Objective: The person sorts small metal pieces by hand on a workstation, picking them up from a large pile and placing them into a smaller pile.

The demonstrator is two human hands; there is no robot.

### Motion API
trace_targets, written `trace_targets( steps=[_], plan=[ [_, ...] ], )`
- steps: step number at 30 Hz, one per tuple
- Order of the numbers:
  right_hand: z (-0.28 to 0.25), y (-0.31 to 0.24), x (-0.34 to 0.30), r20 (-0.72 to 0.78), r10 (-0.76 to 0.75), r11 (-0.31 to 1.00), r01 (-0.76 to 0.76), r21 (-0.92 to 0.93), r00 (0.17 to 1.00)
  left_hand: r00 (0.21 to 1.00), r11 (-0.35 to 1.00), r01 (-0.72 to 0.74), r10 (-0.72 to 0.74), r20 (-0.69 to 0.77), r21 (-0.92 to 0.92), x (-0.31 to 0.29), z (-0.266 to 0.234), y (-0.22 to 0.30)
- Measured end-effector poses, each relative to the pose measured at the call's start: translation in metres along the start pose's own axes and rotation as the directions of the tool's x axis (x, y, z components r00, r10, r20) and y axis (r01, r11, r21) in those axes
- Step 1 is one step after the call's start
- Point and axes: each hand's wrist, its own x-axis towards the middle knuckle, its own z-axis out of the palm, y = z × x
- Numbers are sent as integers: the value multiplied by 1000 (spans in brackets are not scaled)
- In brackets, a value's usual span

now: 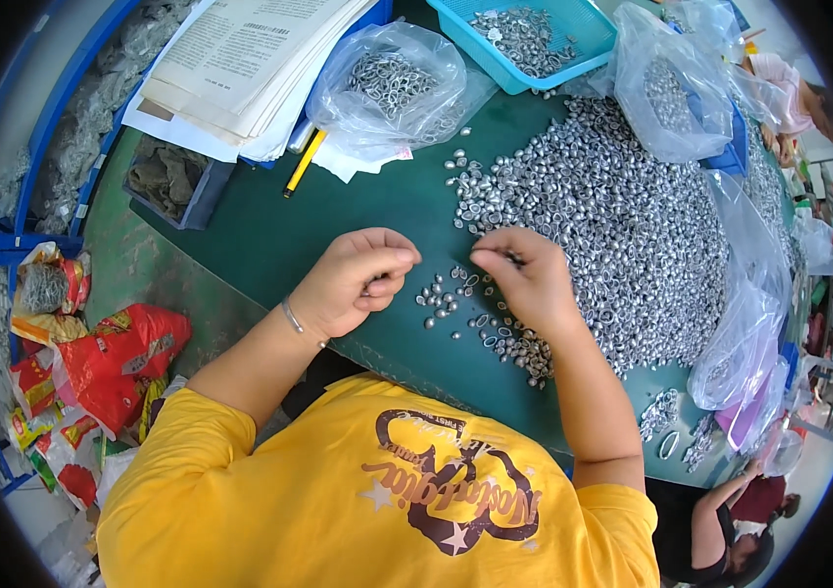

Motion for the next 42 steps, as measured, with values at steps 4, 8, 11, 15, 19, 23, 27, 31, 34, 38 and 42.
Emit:
trace_targets(
  steps=[4, 8, 11, 15, 19, 23, 27, 31, 34, 38, 42],
  plan=[
    [-30, -5, -21, 255, 424, 291, -397, 871, 869, 922, 602, -279, 386, 33, 748, 5, 15, -11],
    [-17, -21, -35, 192, 213, 968, -234, 89, 958, 856, 133, -389, 418, 305, 911, 11, 17, -18],
    [3, -27, -42, 208, -49, 912, 129, -390, 977, 830, -190, -353, 389, 401, 916, 14, 24, -26],
    [5, -25, -42, 199, -110, 877, 189, -441, 974, 849, -255, -304, 364, 382, 918, 14, 28, -28],
    [-24, -16, -43, 293, 320, 836, -414, 360, 901, 916, 396, -308, 370, 157, 865, 11, 29, -13],
    [-32, -23, -38, 375, 432, 644, -572, 509, 820, 995, 997, -27, 34, 93, -77, 7, 12, 7],
    [0, -37, -36, 236, 19, 993, 10, -118, 971, 920, 497, -266, 388, 63, 826, 1, 15, -10],
    [11, -30, -43, 254, -37, 915, 135, -379, 966, 882, -90, -259, 383, 273, 962, -12, 20, -27],
    [-4, -29, -37, 255, 141, 957, -198, 211, 956, 831, -214, -279, 434, 347, 936, -13, 17, -39],
    [-20, -19, -29, 494, 360, 545, -608, 577, 791, 782, -224, -333, 477, 401, 916, -10, 17, -36],
    [6, -29, -17, 241, -48, 997, 60, -44, 969, 927, 507, -268, 367, 76, 819, -13, 15, -25]
  ],
)
